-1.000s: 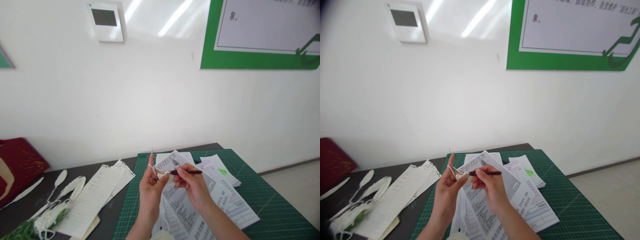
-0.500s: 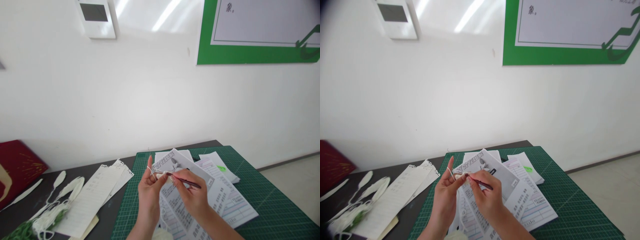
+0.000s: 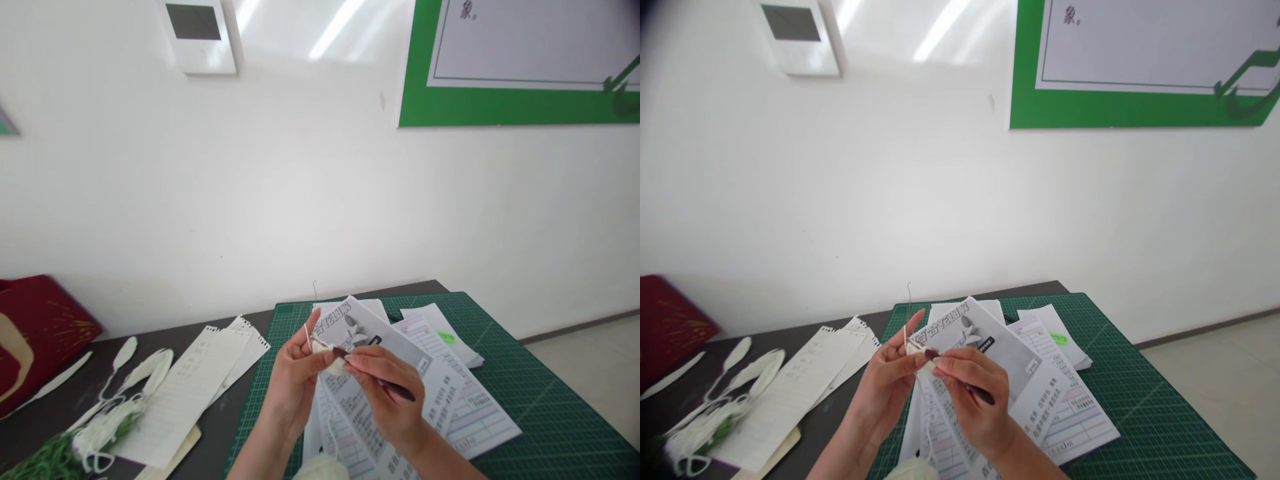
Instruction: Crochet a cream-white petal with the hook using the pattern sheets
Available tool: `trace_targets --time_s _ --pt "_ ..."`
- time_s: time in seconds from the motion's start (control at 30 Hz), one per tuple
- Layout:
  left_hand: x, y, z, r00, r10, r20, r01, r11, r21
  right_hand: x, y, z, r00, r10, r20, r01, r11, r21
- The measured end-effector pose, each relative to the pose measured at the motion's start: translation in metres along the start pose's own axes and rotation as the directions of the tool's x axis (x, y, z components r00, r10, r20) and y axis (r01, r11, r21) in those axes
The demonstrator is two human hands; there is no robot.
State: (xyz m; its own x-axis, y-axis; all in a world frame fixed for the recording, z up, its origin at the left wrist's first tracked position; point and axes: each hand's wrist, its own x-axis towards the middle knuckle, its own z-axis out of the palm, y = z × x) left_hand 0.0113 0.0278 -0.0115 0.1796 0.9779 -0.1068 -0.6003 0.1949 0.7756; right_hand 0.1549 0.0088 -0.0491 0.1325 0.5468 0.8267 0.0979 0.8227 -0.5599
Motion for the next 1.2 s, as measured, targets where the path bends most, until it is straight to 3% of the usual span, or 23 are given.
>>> trace_targets --time_s 0.2,0.3,0.47,0.83,1.2 --pt "-0.004 0.005 0.0 1.0 -0.008 0.027 0.008 1.0 -0.002 -0.002 -0.003 0.004 0.956 0.268 -0.116 -0.242 0.949 0.203" --pt "-0.006 0.006 0.002 1.0 0.019 0.021 -0.019 1.0 0.01 -0.001 -0.005 0.004 0.928 0.345 -0.141 -0.303 0.919 0.252" --pt "-0.006 0.007 0.003 0.995 0.099 0.005 -0.099 0.995 0.03 0.0 -0.007 0.003 0.92 0.368 -0.136 -0.319 0.903 0.286" --pt "-0.007 0.012 0.0 0.996 0.062 0.06 -0.065 0.997 0.043 0.002 -0.007 -0.001 0.887 0.444 -0.128 -0.375 0.853 0.362" --pt "-0.007 0.015 -0.002 0.995 0.099 0.028 -0.102 0.988 0.112 0.001 -0.007 -0.005 0.873 0.474 -0.112 -0.409 0.838 0.361"
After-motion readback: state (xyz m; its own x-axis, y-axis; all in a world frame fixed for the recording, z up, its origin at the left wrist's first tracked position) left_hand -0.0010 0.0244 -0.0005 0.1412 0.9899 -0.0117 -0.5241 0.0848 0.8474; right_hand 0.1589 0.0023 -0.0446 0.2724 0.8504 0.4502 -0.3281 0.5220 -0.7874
